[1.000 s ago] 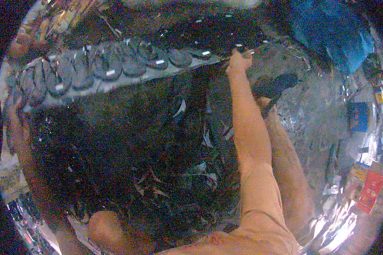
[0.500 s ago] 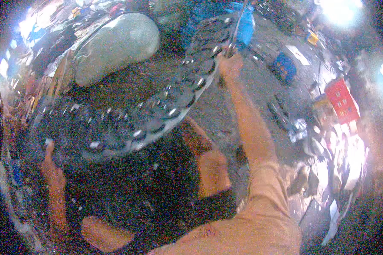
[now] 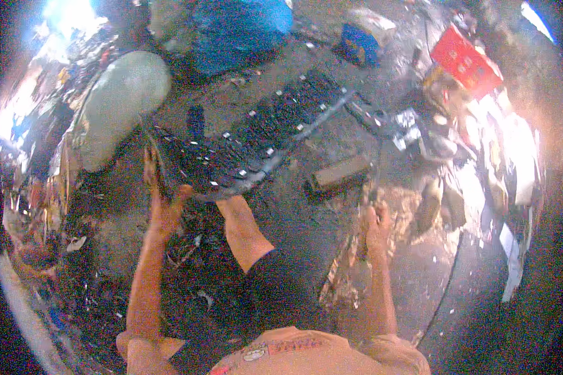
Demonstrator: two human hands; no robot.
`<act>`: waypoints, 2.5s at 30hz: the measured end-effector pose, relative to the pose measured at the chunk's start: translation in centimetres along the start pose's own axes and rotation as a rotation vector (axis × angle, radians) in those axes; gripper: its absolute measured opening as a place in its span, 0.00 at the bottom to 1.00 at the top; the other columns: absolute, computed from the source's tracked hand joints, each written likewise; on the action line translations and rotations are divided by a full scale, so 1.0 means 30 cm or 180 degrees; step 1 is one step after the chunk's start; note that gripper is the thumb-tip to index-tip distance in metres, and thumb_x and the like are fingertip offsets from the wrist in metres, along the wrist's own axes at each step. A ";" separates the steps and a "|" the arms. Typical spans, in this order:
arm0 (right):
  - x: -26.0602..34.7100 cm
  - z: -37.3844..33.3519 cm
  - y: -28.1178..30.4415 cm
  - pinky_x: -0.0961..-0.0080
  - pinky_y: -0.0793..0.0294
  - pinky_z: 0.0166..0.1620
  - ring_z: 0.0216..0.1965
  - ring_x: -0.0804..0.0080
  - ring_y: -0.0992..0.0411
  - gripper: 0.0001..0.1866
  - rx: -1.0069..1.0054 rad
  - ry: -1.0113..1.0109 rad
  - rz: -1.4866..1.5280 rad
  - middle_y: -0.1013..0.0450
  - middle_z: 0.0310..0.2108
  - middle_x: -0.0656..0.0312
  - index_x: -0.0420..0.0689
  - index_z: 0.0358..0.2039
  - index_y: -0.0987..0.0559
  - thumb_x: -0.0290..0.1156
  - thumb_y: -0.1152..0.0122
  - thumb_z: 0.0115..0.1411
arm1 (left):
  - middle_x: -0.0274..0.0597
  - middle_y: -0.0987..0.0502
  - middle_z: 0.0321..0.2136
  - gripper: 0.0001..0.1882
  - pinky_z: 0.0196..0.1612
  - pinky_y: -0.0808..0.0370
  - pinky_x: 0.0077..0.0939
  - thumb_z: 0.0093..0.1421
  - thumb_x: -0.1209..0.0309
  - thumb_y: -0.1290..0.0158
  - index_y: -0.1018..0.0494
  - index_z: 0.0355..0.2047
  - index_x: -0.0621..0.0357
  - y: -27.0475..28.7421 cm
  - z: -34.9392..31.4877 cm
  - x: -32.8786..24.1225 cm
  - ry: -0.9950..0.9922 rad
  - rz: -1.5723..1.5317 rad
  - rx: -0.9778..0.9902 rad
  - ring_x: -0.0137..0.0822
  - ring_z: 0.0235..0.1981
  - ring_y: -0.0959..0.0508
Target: The person sits on the floor and uses a knife to cut individual flip-flops from a large connected sheet of rubber. The person repeatedly picks up the sheet, cuts along the outlines, and separates the finished flip-flops, which accumulate on the floor.
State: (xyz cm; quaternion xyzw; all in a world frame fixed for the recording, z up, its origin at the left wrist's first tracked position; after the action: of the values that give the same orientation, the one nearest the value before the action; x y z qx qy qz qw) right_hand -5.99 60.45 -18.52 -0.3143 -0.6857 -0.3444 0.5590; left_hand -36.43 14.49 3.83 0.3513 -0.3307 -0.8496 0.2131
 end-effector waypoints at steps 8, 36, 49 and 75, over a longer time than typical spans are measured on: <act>-0.140 0.189 -0.349 0.75 0.22 0.31 0.32 0.74 0.22 0.20 0.0624 -0.0462 -0.0030 0.19 0.39 0.60 0.44 0.56 0.21 0.40 0.35 0.69 | 0.46 0.25 0.61 0.22 0.74 0.48 0.49 0.75 0.56 0.57 0.24 0.57 0.57 -0.143 0.441 0.058 -0.1020 0.0386 0.0277 0.50 0.70 0.37; -0.067 0.248 -0.312 0.78 0.25 0.33 0.32 0.78 0.24 0.20 0.0459 0.0154 -0.1139 0.19 0.33 0.62 0.39 0.45 0.16 0.44 0.31 0.64 | 0.47 0.26 0.59 0.23 0.60 0.24 0.46 0.72 0.60 0.49 0.32 0.63 0.58 -0.356 -0.619 0.565 0.2918 -0.2946 -0.1650 0.45 0.58 0.24; 0.148 0.364 -0.173 0.66 0.26 0.44 0.41 0.61 0.27 0.23 -0.0538 0.2048 -0.3284 0.27 0.39 0.54 0.56 0.59 0.18 0.29 0.32 0.62 | 0.44 0.22 0.51 0.15 0.54 0.25 0.36 0.68 0.74 0.47 0.25 0.54 0.62 -0.820 -0.738 -0.059 0.0681 -0.0855 0.1690 0.39 0.50 0.22; 0.128 0.301 -0.205 0.51 0.26 0.52 0.49 0.42 0.27 0.22 -0.0112 0.1683 -0.3537 0.25 0.48 0.43 0.47 0.60 0.21 0.27 0.41 0.65 | 0.44 0.25 0.56 0.22 0.56 0.21 0.33 0.73 0.66 0.49 0.33 0.62 0.63 -0.609 -1.139 0.382 0.4419 -0.3324 -0.0013 0.39 0.58 0.24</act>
State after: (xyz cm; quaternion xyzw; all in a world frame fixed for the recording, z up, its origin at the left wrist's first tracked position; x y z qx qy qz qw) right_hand -16.65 64.60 -16.74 0.1769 -0.5794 -0.6617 0.4417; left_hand -21.18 6.20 -32.66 0.8966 0.0792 -0.4329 -0.0498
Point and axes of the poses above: each hand's wrist, its own z-axis towards the middle knuckle, its own y-axis out of the back of the hand, x = y × z, the point moved 10 cm from there along z, towards the middle knuckle
